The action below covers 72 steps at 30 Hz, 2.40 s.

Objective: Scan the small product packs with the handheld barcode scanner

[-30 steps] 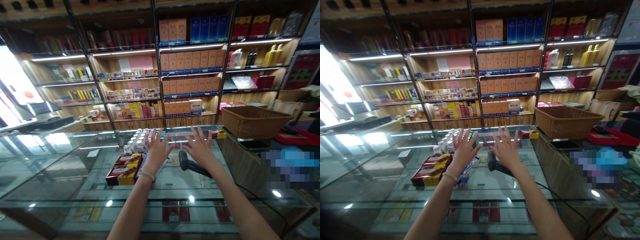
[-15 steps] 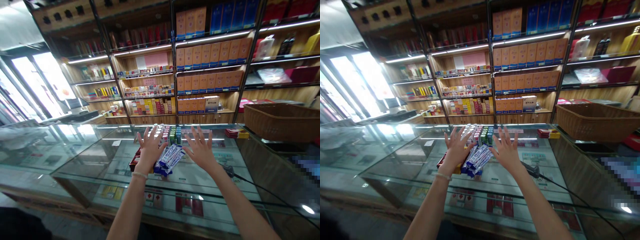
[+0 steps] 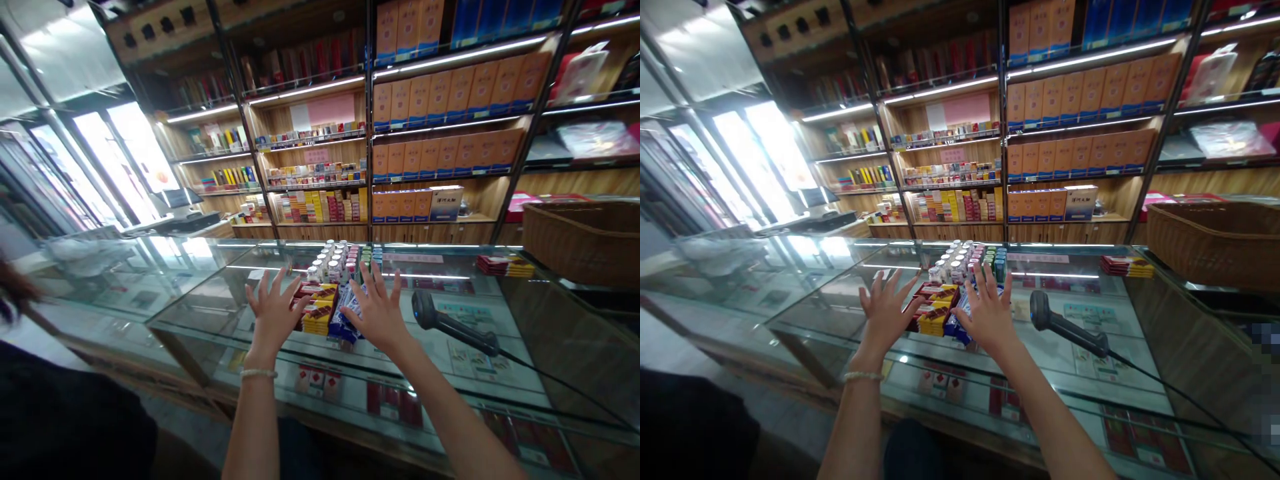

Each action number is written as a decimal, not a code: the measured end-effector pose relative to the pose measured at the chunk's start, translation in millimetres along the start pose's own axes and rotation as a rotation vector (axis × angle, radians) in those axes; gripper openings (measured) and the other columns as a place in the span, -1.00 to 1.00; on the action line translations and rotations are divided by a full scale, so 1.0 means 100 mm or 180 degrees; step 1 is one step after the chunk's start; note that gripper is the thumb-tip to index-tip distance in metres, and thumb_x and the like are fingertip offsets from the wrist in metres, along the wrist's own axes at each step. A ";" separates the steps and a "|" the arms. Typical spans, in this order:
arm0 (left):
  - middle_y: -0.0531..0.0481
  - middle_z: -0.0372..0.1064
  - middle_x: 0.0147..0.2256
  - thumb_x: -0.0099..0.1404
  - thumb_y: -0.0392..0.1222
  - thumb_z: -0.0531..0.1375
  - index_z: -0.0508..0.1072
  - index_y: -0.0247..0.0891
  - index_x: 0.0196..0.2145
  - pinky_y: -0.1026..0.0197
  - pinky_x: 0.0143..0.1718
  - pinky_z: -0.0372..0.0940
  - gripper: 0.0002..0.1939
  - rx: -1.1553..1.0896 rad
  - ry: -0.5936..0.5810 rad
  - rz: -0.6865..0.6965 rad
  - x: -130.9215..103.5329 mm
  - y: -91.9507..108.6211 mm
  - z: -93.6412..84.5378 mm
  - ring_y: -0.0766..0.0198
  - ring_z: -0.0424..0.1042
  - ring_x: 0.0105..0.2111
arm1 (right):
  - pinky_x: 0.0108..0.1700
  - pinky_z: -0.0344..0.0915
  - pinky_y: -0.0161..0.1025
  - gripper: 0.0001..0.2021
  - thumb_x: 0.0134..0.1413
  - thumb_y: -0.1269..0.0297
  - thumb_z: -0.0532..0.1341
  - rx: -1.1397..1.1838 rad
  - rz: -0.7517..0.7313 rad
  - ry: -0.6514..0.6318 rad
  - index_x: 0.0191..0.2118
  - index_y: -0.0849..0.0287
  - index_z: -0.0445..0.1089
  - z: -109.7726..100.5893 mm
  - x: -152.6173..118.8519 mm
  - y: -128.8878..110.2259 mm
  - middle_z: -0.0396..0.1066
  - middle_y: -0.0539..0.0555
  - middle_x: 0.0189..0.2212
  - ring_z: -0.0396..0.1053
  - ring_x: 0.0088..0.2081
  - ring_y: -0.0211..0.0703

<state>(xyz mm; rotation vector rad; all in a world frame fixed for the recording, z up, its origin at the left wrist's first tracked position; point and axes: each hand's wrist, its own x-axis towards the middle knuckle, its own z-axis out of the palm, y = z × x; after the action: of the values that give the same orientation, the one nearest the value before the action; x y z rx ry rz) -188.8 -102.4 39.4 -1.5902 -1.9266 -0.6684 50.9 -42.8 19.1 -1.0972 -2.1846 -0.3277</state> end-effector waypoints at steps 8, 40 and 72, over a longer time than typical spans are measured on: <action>-0.19 0.26 0.37 0.37 0.11 0.27 0.58 -0.05 0.14 -0.55 0.39 -0.33 -0.55 0.0091 -0.0065 -0.0218 -0.21 -0.28 0.06 -0.31 0.01 0.43 | 0.42 -0.72 0.39 -0.32 0.34 -0.22 0.10 0.0135 0.0031 -0.0084 0.31 0.20 0.38 0.16 -0.08 -0.25 -0.20 0.30 0.54 -0.28 0.54 0.25; -0.14 0.18 0.41 0.30 0.06 0.34 0.68 -0.01 -0.03 -0.44 0.44 -0.32 -0.68 -0.0427 -0.0200 -0.0606 -0.52 -0.40 0.27 -0.27 -0.09 0.47 | 0.44 -0.61 0.45 -0.49 0.35 -0.02 0.18 0.0128 0.0137 -0.0199 0.14 0.30 0.51 0.48 -0.15 -0.62 -0.07 0.37 0.49 -0.15 0.51 0.33; -0.30 -0.15 0.51 0.26 0.06 0.37 0.50 -0.23 -0.02 -0.46 0.42 -0.23 -0.57 -0.1147 0.0346 -0.0490 0.22 0.77 0.34 -0.28 -0.30 0.52 | 0.42 -0.38 0.43 -0.56 0.36 0.08 0.19 0.0026 0.0958 0.0789 0.24 0.11 0.45 0.01 0.00 0.30 -0.08 0.29 0.52 -0.24 0.52 0.31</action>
<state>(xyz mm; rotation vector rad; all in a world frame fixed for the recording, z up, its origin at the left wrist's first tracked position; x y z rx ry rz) -119.9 -49.7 32.1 -1.5807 -1.9404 -1.1978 73.9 -23.6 16.7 -1.2867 -1.7739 -0.3015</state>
